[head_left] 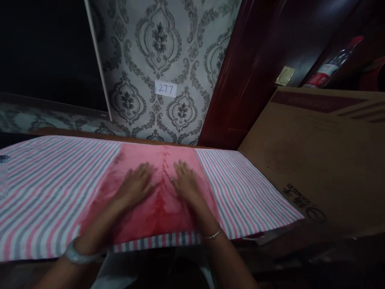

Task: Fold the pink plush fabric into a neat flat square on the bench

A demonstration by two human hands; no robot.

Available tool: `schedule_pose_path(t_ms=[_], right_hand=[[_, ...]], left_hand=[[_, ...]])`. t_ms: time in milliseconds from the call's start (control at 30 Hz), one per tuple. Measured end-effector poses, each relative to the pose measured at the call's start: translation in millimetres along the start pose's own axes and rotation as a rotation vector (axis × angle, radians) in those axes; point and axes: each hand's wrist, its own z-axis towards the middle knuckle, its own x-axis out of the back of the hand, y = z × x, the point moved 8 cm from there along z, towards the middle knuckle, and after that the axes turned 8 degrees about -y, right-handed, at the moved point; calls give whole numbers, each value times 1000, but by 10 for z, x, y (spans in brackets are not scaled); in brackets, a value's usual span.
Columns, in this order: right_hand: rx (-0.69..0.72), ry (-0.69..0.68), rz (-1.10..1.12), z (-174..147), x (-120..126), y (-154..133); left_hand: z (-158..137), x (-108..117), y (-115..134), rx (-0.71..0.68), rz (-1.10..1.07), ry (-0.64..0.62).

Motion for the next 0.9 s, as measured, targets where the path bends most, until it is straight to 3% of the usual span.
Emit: schedule_pose_path(t_ms=[100,200,600,733,900], right_hand=[[75,-69,16,-64,-175,-294],[56,-106,10,-144,-224,-344],[31,-133,22,-186,-159,-337],[-5,-148,22,-274,-64,-277],[-131,-151,-15,-447,94,-8]], left_hand=[[18,-285,343,-93,46,-75],[5,-434,362,-113,76,-51],[-34,-389,352,-100,99,-76],[-46,-459,242,-72,106,-55],[-169,-575,-172,-18,173,14]])
